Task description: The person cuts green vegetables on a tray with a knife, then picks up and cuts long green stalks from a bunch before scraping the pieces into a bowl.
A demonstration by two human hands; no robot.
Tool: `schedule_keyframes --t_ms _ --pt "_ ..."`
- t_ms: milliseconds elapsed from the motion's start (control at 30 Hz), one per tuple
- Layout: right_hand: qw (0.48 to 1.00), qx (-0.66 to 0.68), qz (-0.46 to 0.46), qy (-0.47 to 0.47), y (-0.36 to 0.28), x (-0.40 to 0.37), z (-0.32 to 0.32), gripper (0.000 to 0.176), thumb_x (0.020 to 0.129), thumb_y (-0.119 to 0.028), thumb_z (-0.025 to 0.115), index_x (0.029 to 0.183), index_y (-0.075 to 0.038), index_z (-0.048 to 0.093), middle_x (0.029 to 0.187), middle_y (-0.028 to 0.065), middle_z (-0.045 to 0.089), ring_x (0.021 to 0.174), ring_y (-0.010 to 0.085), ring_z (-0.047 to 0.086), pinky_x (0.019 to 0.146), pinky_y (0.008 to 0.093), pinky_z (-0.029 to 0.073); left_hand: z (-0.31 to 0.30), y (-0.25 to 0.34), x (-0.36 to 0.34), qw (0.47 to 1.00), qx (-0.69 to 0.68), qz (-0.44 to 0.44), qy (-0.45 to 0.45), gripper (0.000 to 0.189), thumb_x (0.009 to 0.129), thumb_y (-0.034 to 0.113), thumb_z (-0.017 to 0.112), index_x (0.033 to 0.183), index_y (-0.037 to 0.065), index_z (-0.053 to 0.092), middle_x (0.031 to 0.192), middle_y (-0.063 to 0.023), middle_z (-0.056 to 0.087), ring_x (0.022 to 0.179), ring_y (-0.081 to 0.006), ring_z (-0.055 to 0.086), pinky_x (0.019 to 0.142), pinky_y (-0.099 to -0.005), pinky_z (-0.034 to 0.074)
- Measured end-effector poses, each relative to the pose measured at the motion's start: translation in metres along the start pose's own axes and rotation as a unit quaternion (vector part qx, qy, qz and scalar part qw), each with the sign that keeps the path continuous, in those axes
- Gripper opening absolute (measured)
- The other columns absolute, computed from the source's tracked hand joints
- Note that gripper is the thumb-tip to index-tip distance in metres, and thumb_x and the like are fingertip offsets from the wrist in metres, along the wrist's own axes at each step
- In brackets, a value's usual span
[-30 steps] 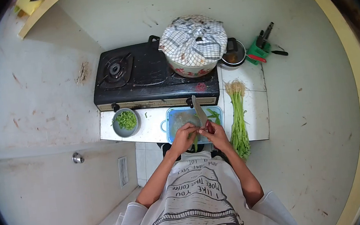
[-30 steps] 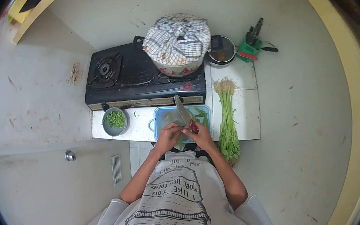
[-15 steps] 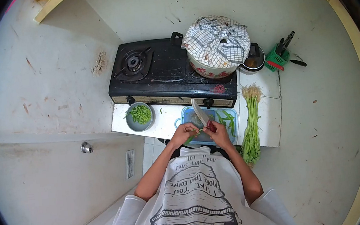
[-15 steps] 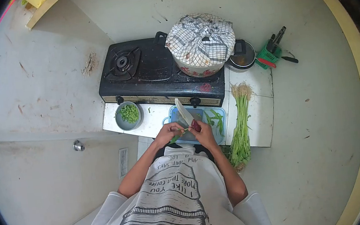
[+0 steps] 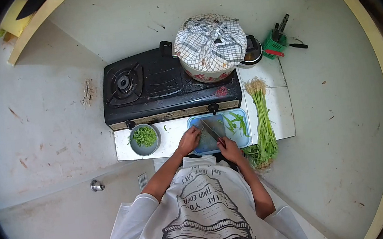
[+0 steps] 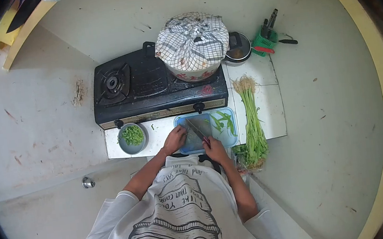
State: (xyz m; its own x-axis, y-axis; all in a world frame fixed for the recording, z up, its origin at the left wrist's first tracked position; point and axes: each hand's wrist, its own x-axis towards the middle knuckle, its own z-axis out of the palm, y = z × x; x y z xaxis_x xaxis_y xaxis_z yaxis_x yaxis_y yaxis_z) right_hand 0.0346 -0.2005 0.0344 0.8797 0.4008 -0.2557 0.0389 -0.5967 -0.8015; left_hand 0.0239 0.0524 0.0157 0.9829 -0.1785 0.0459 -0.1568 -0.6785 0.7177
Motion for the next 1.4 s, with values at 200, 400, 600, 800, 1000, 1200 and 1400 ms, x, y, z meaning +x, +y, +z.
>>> schedule_keyframes --t_ms 200,400,600,800,1000,1200,1400 --pt "0.995 -0.096 -0.010 -0.025 0.006 -0.017 0.004 0.033 0.104 -0.031 0.055 0.110 0.001 0.053 0.094 0.0287 0.070 0.090 0.0501 0.068 0.078 0.0567 0.055 0.019 -0.002 -0.006 0.994 -0.058 -0.069 0.069 0.020 0.086 0.001 0.067 0.106 0.001 0.067 0.099 -0.0192 0.063 0.095 -0.0412 0.064 0.086 -0.0488 0.054" --pt "0.980 -0.181 -0.035 -0.075 -0.001 -0.020 -0.013 0.036 0.105 -0.035 0.051 0.112 0.000 0.051 0.093 0.0265 0.071 0.079 0.0486 0.070 0.070 0.0566 0.057 0.031 0.005 -0.012 0.985 -0.050 -0.123 0.109 0.018 0.084 0.000 0.068 0.102 0.002 0.071 0.100 -0.0194 0.066 0.096 -0.0408 0.066 0.089 -0.0475 0.053" --pt "0.954 -0.260 -0.033 -0.147 -0.004 0.001 -0.008 0.033 0.103 -0.031 0.052 0.110 0.001 0.052 0.088 0.0262 0.073 0.078 0.0459 0.072 0.068 0.0563 0.058 0.036 0.015 -0.014 0.978 -0.054 -0.140 0.147 0.014 0.083 -0.002 0.068 0.096 0.002 0.070 0.097 -0.0197 0.064 0.094 -0.0415 0.065 0.086 -0.0487 0.052" --pt "0.947 -0.275 -0.062 -0.153 0.012 0.022 0.019 0.036 0.103 -0.033 0.050 0.108 0.003 0.052 0.081 0.0268 0.073 0.075 0.0456 0.073 0.068 0.0568 0.058 0.043 0.021 -0.012 0.970 -0.035 -0.156 0.184 0.011 0.083 -0.001 0.067 0.094 0.001 0.069 0.093 -0.0205 0.062 0.092 -0.0421 0.063 0.083 -0.0494 0.051" --pt "0.948 -0.270 -0.065 -0.157 0.015 0.009 0.006 0.037 0.104 -0.033 0.050 0.106 0.004 0.054 0.080 0.0276 0.072 0.073 0.0463 0.072 0.068 0.0568 0.059 0.044 0.022 -0.013 0.963 -0.047 -0.189 0.186 0.011 0.084 0.003 0.067 0.095 0.002 0.069 0.090 -0.0206 0.062 0.089 -0.0413 0.064 0.081 -0.0486 0.051" --pt "0.946 -0.278 -0.065 -0.153 0.006 0.005 0.004 0.038 0.103 -0.032 0.047 0.108 0.004 0.056 0.078 0.0247 0.073 0.072 0.0439 0.074 0.067 0.0544 0.060 0.041 0.020 -0.010 0.965 -0.053 -0.195 0.168 0.010 0.084 0.003 0.067 0.094 0.002 0.070 0.089 -0.0201 0.063 0.087 -0.0405 0.064 0.080 -0.0475 0.052" --pt "0.946 -0.289 -0.052 -0.136 0.007 0.006 0.019 0.038 0.103 -0.032 0.047 0.107 0.004 0.058 0.078 0.0241 0.073 0.073 0.0421 0.074 0.066 0.0537 0.060 0.037 0.017 -0.009 0.971 -0.039 -0.182 0.150 0.011 0.082 0.002 0.069 0.092 0.003 0.071 0.085 -0.0164 0.061 0.083 -0.0348 0.063 0.078 -0.0445 0.052"
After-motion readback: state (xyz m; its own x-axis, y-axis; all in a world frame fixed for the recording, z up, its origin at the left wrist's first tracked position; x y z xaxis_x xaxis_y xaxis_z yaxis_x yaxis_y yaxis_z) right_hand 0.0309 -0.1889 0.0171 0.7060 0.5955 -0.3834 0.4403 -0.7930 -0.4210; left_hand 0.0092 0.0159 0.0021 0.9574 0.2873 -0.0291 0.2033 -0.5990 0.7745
